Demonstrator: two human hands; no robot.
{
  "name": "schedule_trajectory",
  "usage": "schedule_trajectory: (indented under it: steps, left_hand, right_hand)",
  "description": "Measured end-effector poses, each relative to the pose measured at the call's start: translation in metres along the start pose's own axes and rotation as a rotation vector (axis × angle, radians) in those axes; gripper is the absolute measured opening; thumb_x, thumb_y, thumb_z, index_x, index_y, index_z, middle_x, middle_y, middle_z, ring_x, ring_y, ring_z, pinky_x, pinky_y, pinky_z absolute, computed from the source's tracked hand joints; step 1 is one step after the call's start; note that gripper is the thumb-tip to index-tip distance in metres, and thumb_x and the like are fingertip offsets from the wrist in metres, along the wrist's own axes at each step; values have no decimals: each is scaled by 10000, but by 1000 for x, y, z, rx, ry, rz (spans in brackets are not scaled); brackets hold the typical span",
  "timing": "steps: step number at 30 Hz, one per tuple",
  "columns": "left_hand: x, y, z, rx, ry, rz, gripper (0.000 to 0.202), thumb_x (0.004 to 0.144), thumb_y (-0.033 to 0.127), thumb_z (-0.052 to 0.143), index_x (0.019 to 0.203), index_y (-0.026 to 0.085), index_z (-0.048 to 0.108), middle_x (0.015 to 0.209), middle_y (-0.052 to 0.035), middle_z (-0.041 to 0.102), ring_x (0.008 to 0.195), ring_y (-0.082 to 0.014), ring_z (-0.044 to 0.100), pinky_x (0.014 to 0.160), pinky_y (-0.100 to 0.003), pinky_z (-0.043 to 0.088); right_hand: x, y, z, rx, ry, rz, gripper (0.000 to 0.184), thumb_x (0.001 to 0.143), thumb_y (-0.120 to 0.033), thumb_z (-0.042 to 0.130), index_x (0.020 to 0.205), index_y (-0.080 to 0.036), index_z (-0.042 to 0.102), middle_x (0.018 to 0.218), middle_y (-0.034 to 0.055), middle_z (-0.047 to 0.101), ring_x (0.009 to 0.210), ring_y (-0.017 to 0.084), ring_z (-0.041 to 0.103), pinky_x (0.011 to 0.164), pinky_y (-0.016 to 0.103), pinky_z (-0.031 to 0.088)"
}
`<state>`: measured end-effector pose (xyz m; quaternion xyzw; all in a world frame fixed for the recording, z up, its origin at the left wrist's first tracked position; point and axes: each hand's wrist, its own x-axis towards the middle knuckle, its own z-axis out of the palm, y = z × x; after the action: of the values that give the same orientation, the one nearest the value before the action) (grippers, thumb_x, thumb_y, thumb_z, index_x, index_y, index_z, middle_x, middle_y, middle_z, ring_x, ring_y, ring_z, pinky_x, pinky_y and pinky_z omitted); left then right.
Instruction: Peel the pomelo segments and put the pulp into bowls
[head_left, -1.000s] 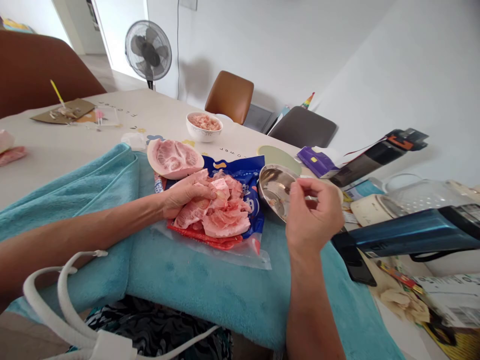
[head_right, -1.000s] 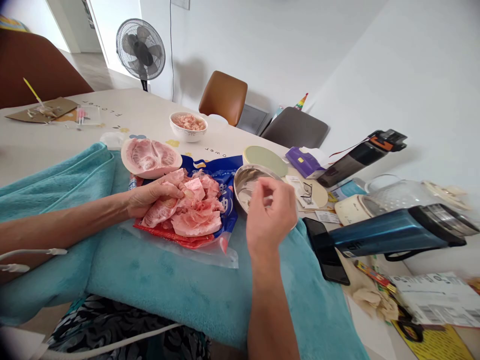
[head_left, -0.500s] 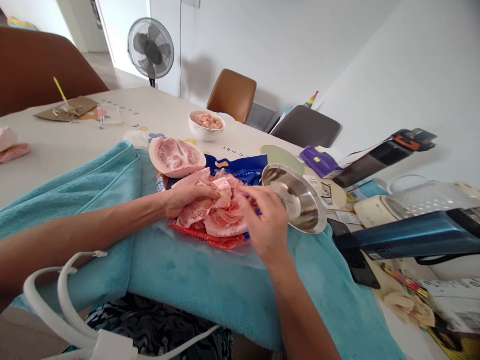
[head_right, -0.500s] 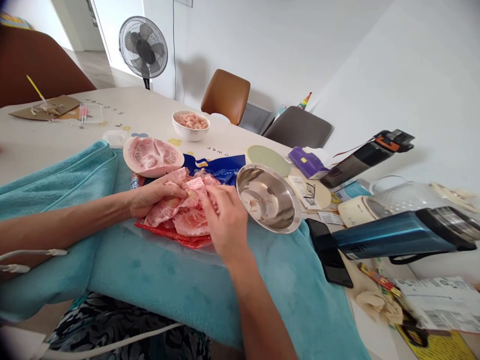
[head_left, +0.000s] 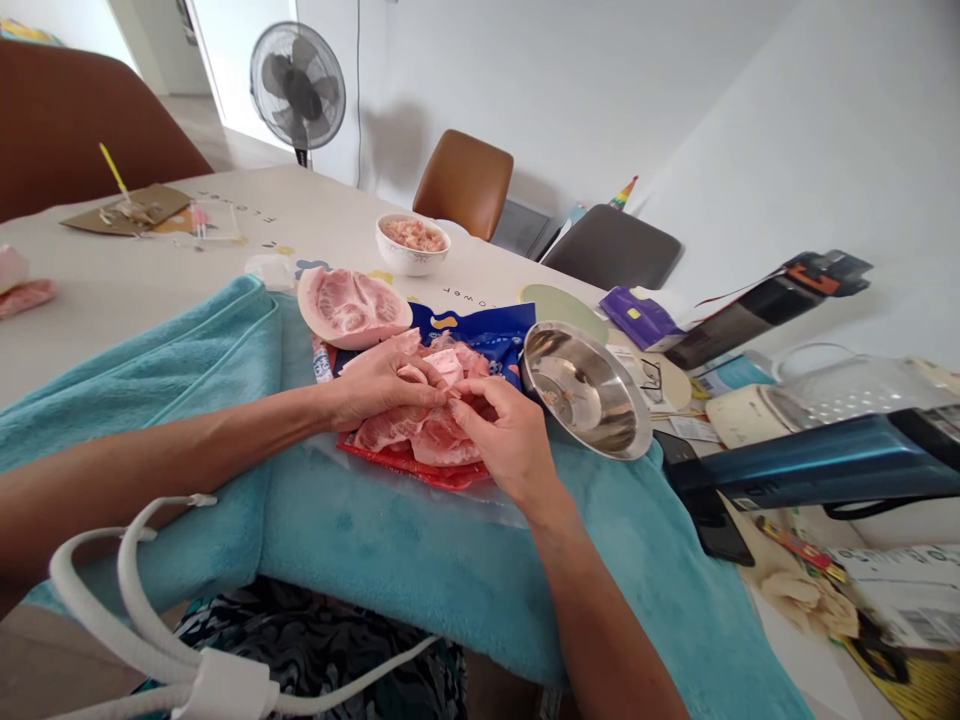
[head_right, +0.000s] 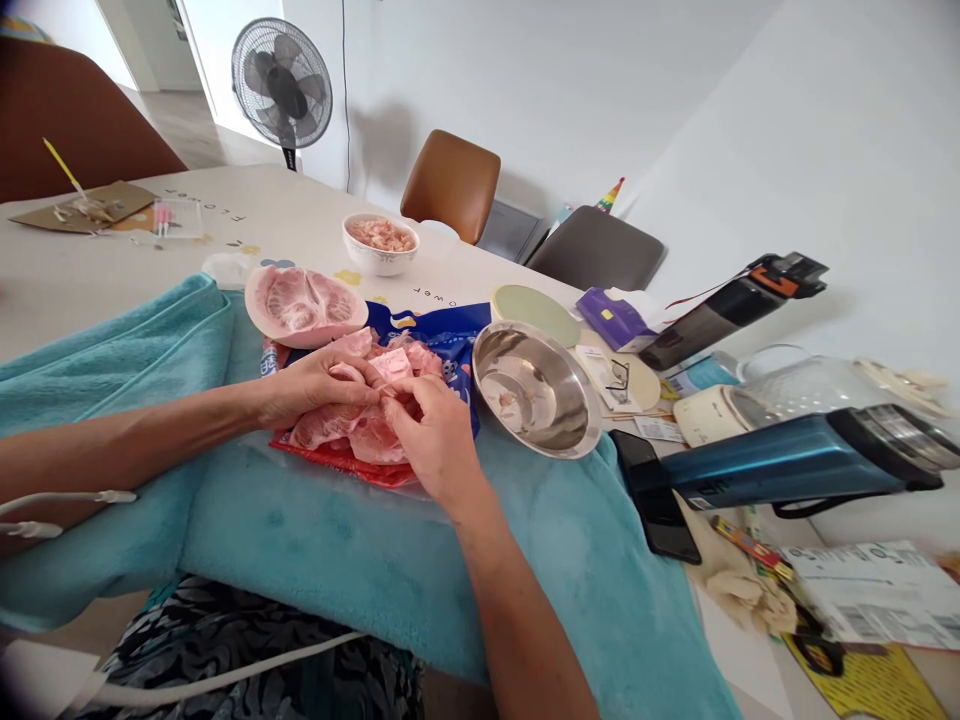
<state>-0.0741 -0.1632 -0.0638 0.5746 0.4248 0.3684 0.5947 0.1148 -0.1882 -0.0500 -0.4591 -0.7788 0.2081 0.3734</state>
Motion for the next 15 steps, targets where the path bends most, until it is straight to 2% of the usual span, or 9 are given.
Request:
schedule_trajectory:
  steps: [3, 7, 12, 15]
  left_hand:
    - [-1, 0, -1, 70, 0, 6, 163, 673, 326, 775, 725, 172, 753, 614, -3, 621, 560, -109, 521, 491, -210, 359]
    - [-2, 3, 1, 56, -48, -41, 123, 697, 287, 743, 686, 169, 713, 559, 11, 586, 513, -90, 471, 468, -206, 323]
    - [-5, 8, 5, 70, -50, -26, 129, 709, 280, 717, 655, 169, 680, 531, 16, 551, 486, -81, 422, 447, -207, 297]
    - [-5, 10, 6, 95, -57, -34, 133, 701, 272, 712, 640, 168, 657, 517, 20, 519, 481, -83, 399, 440, -211, 280]
  right_hand:
    - [-1, 0, 3, -109, 24, -78, 121, 843, -208, 566, 832, -205, 687, 817, 43, 704, 732, 162, 640, 711, 288, 516]
    - [-2, 1, 8, -254, 70, -163, 189, 843, -134, 493, 780, -195, 660, 799, 58, 693, 705, 160, 627, 677, 277, 501]
    - [-3, -3, 6, -297, -1, -227, 177, 854, -128, 480, 871, -183, 647, 836, 73, 691, 778, 185, 644, 726, 301, 518]
    - [-4, -4, 8, -333, -32, -225, 188, 847, -114, 474, 874, -179, 648, 828, 73, 683, 755, 188, 633, 711, 309, 513]
